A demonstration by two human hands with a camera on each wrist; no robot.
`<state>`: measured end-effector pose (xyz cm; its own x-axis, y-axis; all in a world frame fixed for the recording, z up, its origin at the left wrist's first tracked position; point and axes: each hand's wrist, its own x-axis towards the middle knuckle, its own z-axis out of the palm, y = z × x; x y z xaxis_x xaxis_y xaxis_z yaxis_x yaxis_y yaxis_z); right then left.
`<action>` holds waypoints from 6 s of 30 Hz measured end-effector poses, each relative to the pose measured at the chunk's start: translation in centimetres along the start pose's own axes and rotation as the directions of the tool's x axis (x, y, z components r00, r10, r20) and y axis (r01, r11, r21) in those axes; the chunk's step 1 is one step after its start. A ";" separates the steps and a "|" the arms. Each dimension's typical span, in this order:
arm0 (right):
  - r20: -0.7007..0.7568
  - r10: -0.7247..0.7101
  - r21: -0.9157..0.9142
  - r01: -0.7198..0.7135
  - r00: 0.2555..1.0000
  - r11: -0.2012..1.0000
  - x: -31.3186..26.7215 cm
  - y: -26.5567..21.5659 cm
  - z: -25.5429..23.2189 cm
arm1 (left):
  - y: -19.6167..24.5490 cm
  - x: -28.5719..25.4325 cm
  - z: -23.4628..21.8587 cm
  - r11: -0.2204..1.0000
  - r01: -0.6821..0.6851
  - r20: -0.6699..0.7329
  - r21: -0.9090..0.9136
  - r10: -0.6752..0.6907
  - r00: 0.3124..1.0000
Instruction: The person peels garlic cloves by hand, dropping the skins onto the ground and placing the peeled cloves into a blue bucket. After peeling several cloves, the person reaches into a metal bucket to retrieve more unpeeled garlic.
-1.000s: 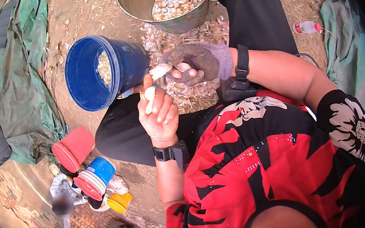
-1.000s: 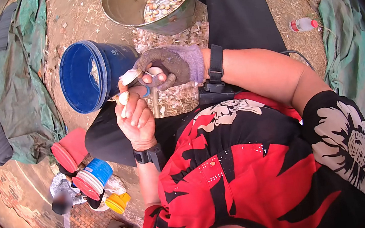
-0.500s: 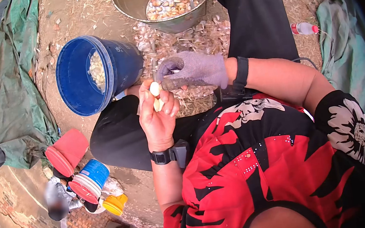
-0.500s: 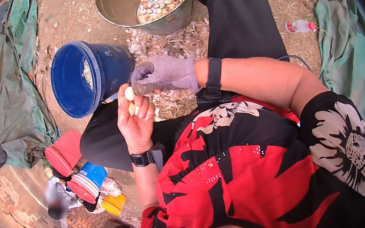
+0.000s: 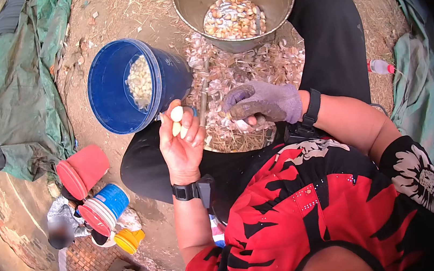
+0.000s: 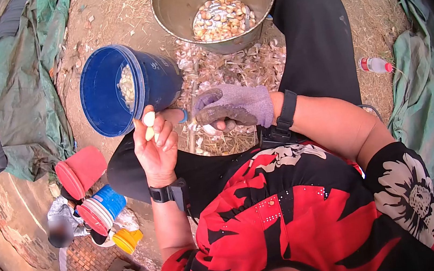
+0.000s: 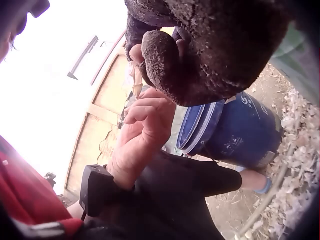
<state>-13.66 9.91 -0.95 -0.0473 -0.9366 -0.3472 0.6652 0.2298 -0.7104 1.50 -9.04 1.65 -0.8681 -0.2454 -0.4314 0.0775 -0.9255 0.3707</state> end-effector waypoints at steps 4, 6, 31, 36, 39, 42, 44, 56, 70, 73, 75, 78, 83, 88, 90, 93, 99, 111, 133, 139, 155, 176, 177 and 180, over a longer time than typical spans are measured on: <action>-0.113 0.001 0.032 0.003 0.994 0.999 0.5 0.5 0.1 | 8.4 2.1 0.1 0.756 -0.250 -0.047 0.605 0.347 0.937; -0.138 0.010 0.047 -0.003 0.990 0.999 0.6 0.6 0.1 | 12.6 4.4 -0.9 0.470 -0.286 -0.019 0.835 0.544 0.839; -0.008 -0.285 0.341 0.270 0.959 0.900 4.4 7.1 -4.3 | -7.5 3.3 -0.8 -0.085 -0.155 0.171 0.984 0.226 0.959; -0.012 -0.231 0.504 0.205 0.973 0.839 4.3 5.5 -3.8 | -6.9 4.0 -2.2 -0.119 -0.302 0.323 0.946 0.268 0.908; -0.145 -0.231 0.321 0.266 0.962 0.909 3.7 5.1 -4.0 | -6.4 3.7 -1.6 -0.068 -0.299 0.306 0.952 0.281 0.910; -0.306 -0.131 0.021 0.145 0.943 0.989 3.2 4.8 -3.7 | -5.9 3.9 -2.4 -0.313 -0.460 0.543 0.831 0.276 0.793; -0.289 -0.107 -0.009 0.109 0.951 0.994 2.6 4.3 -3.2 | -5.5 3.3 -1.7 -0.040 -0.459 0.450 0.887 0.289 0.845; -0.250 -0.157 0.096 0.186 0.955 0.978 0.7 1.7 0.6 | -3.8 2.5 -0.6 0.775 -0.314 0.350 0.548 0.129 0.928; -0.392 -0.309 -0.379 0.154 0.867 0.912 0.7 0.5 1.8 | -3.8 2.3 -2.1 0.682 -0.388 0.346 0.620 0.206 0.915; -0.384 -0.280 -0.332 0.152 0.880 0.931 0.6 1.1 1.8 | -4.1 2.0 -2.3 0.612 -0.391 0.332 0.687 0.214 0.919; -0.346 -0.285 -0.271 0.195 0.894 0.943 0.7 1.6 1.3 | -4.2 2.1 -2.5 0.539 -0.460 0.365 0.706 0.279 0.888; -0.342 -0.278 -0.204 0.218 0.898 0.954 0.8 2.3 0.5 | -4.5 2.3 -2.5 0.415 -0.487 0.390 0.768 0.299 0.871; -0.347 -0.224 -0.222 0.152 0.911 0.963 0.8 2.7 -0.4 | -4.5 1.5 -1.9 0.177 -0.514 0.447 0.839 0.314 0.838; -0.282 -0.123 0.000 0.129 0.951 0.992 0.9 3.2 -1.0 | -4.1 1.5 -2.2 0.113 -0.532 0.478 0.839 0.313 0.821; -0.280 -0.113 0.013 0.121 0.953 0.993 1.2 3.6 -1.6 | -4.0 1.3 -2.0 0.088 -0.508 0.463 0.857 0.303 0.833; -0.270 -0.098 -0.003 0.101 0.958 0.995 1.3 3.7 -2.0 | -3.9 1.3 -2.1 -0.007 -0.512 0.492 0.859 0.288 0.822; -0.302 -0.104 -0.072 0.086 0.947 0.994 1.6 4.5 -2.6 | -4.3 1.8 -2.5 -0.248 -0.548 0.598 0.799 0.234 0.766; -0.301 -0.167 -0.104 0.141 0.939 0.985 2.7 4.5 -2.2 | -5.2 2.7 -3.0 0.525 -0.353 0.253 0.775 0.255 0.933; -0.288 -0.173 -0.193 0.120 0.942 0.974 1.9 3.8 -2.2 | -5.2 2.4 -3.1 0.401 -0.247 0.182 0.882 0.193 0.964; -0.309 -0.126 -0.145 0.084 0.943 0.986 2.0 3.9 -2.5 | -5.5 2.7 -2.9 0.224 -0.329 0.288 0.918 0.196 0.937; -0.236 -0.162 -0.023 0.162 0.958 0.987 1.8 3.9 -1.7 | -4.8 2.5 -2.9 0.620 -0.272 0.143 0.736 0.251 0.957; -0.061 -0.191 0.062 0.195 0.980 0.979 1.0 2.5 -1.1 | -4.6 3.9 -3.8 0.851 -0.040 0.046 0.524 0.019 0.999; -0.026 -0.173 0.085 0.174 0.985 0.981 1.1 2.6 -1.3 | -4.2 3.8 -3.7 0.892 -0.077 0.040 0.446 0.067 0.997; -0.047 -0.148 -0.203 0.135 0.988 0.970 2.0 4.6 -2.3 | -0.5 2.8 -2.9 0.823 -0.206 0.018 0.529 0.232 0.973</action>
<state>-12.39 9.69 -6.33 -0.1800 -0.9468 -0.2668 0.4871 0.1499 -0.8604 0.49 -10.10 -2.14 -0.8353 -0.4480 -0.3186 -0.0164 -0.5590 0.8290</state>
